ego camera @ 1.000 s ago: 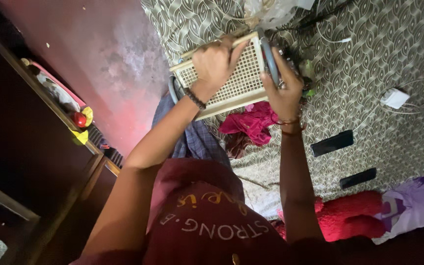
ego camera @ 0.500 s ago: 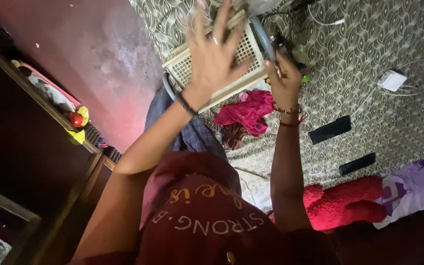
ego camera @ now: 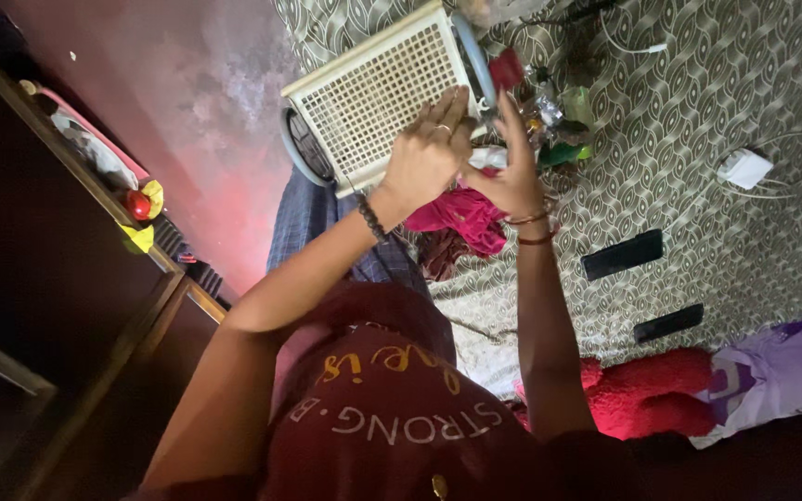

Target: The person assembles a small two-tier plastic shelf by attaching a handle and legs to the trays. They then place several small items, including bottles and chargers, onto the assembled shelf.

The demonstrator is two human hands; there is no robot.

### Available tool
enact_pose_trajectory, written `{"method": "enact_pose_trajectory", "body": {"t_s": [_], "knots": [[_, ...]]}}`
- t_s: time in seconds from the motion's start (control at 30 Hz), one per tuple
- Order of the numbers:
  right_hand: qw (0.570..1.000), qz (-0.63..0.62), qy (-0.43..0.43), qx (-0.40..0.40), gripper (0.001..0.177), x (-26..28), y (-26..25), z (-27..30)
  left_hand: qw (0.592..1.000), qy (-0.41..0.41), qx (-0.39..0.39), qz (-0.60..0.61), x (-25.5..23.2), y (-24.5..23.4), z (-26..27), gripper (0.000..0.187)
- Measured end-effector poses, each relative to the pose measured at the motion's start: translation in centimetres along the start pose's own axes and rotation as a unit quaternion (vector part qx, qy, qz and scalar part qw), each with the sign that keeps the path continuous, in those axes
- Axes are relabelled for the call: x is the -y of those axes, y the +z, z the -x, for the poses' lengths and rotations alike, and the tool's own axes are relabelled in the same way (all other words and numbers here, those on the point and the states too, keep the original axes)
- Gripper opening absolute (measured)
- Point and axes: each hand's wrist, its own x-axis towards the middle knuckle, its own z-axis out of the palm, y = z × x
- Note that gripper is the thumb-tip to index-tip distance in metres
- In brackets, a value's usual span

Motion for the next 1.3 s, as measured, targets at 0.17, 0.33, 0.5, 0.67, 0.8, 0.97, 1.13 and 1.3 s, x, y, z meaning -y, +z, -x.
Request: {"method": "enact_pose_trajectory", "body": {"t_s": [0.17,0.33,0.5,0.67,0.8,0.97,1.13,1.3], "knots": [[0.977,0.155,0.004,-0.143,0.085,-2.7,3.4,-0.4,0.998,0.061,0.003,-0.006,1.2,-1.0,0.4,0.017],[0.975,0.148,-0.006,-0.165,0.077,-2.4,4.5,-0.5,0.997,0.056,0.061,0.006,2.3,0.4,0.9,0.016],[0.977,0.123,0.042,-0.169,0.074,-2.5,5.0,0.0,0.996,0.088,0.006,0.018,2.3,0.5,0.9,0.021],[0.982,0.104,0.044,-0.154,0.071,-1.9,5.1,0.2,0.994,0.077,0.075,0.018,2.0,-0.3,0.5,0.022],[0.988,0.102,0.019,-0.115,0.082,0.1,3.9,-0.6,0.995,0.086,0.031,0.038,1.9,-0.8,-0.1,0.028],[0.997,-0.020,0.025,-0.072,0.089,-2.7,1.4,-0.8,0.995,0.056,-0.012,0.080,1.8,-3.7,-0.8,0.018],[0.979,0.088,0.164,-0.077,0.083,-9.7,2.0,-0.8,0.997,0.043,0.005,0.068,2.9,-6.3,-1.2,0.020],[0.989,-0.025,0.123,-0.081,0.073,-14.7,3.7,-1.7,0.998,0.045,0.003,0.049,3.6,-7.1,-1.3,0.025]]}}
